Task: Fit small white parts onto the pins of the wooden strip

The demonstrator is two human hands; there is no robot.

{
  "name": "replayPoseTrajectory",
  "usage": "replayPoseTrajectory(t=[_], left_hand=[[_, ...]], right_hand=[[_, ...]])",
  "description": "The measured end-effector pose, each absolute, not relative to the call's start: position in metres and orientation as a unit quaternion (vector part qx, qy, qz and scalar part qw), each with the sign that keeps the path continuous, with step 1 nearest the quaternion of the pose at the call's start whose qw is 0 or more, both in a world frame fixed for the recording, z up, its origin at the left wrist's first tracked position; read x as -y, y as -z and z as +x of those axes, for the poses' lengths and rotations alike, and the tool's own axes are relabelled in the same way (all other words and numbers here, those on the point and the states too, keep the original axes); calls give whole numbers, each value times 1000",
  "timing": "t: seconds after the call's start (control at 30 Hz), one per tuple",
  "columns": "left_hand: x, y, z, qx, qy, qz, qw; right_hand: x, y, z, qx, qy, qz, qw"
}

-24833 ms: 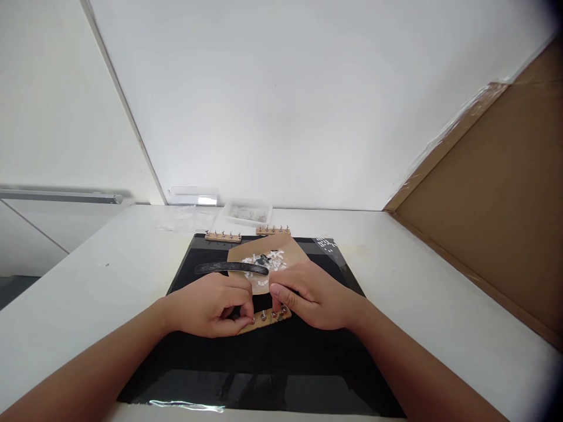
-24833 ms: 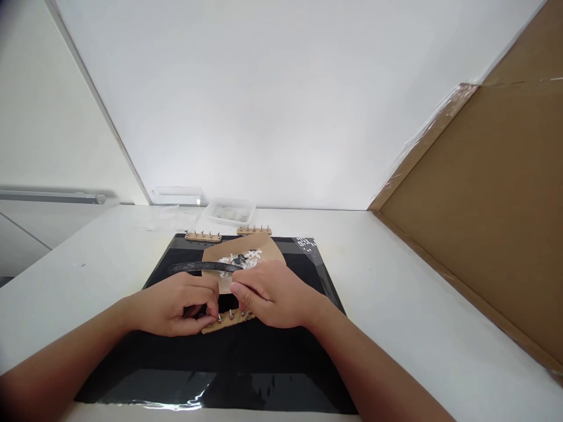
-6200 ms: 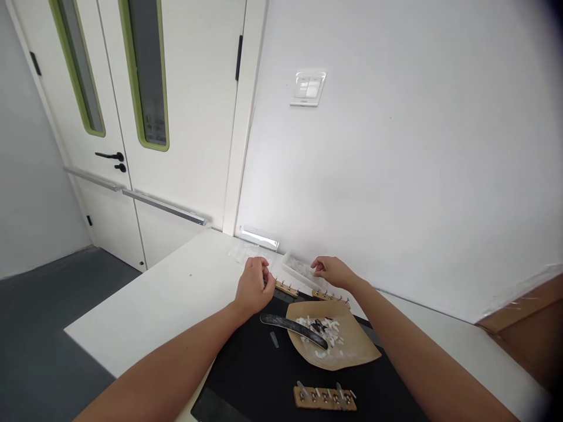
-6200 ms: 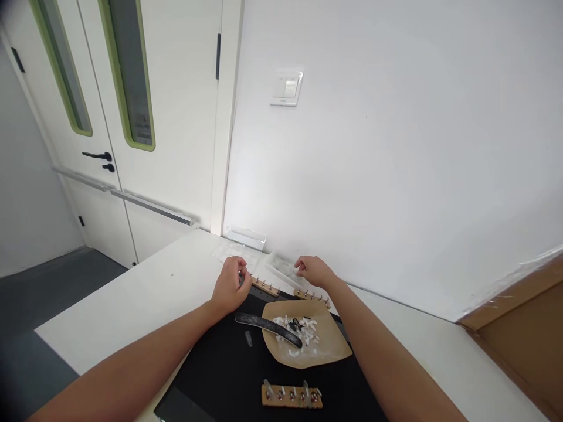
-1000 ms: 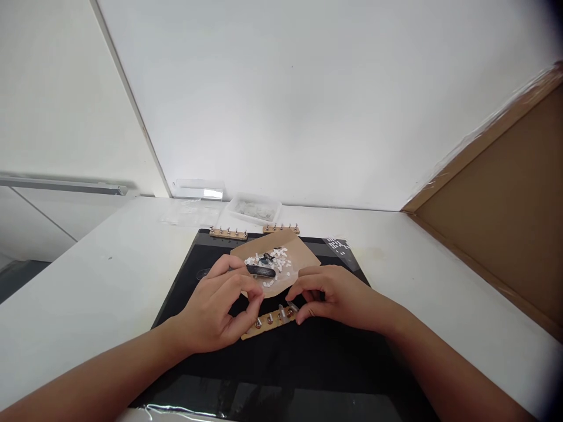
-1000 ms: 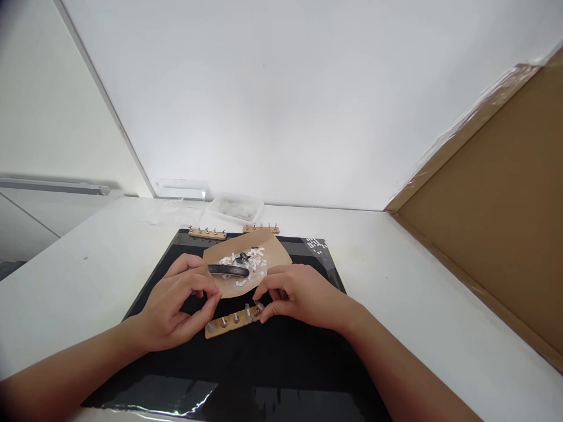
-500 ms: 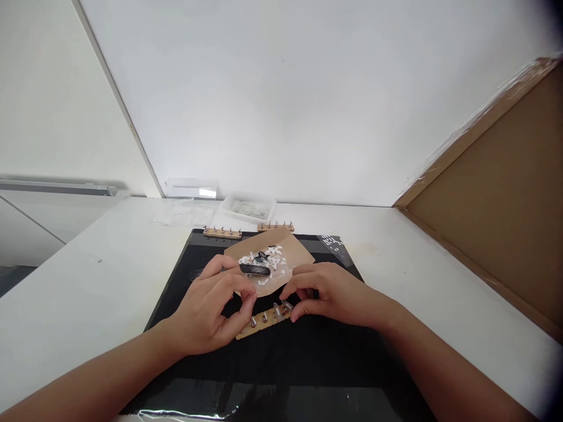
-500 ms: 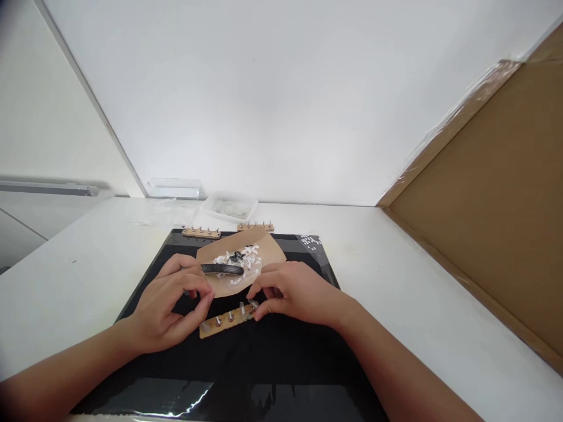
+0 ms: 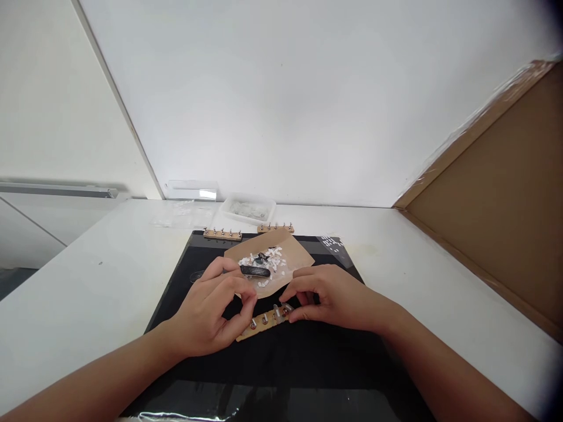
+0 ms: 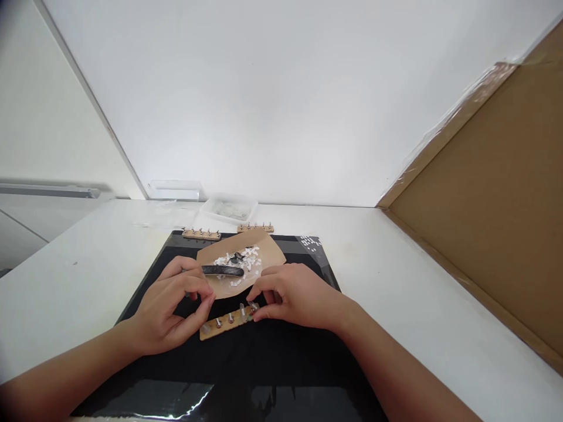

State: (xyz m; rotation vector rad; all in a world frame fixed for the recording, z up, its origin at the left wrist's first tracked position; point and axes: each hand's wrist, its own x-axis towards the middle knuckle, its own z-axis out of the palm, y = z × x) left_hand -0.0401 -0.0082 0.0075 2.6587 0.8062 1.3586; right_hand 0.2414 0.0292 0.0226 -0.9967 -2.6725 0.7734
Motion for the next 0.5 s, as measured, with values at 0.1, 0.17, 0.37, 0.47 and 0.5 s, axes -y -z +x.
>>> replayPoseTrajectory(t=[0.1, 0.17, 0.37, 0.47, 0.5], left_hand=[[9, -7, -40, -263, -438, 860, 25], [9, -7, -40, -260, -437, 861, 24], [8, -7, -41, -259, -435, 862, 30], [8, -7, -41, -252, -439, 862, 27], [8, -8, -41, -252, -440, 862, 26]], right_hand=[[-27, -25, 240, 901, -256, -338, 88], [-26, -27, 240, 902, -254, -338, 85], [-23, -30, 241, 901, -260, -333, 100], [-21, -32, 241, 900, -259, -332, 117], [-20, -33, 241, 900, -257, -332, 119]])
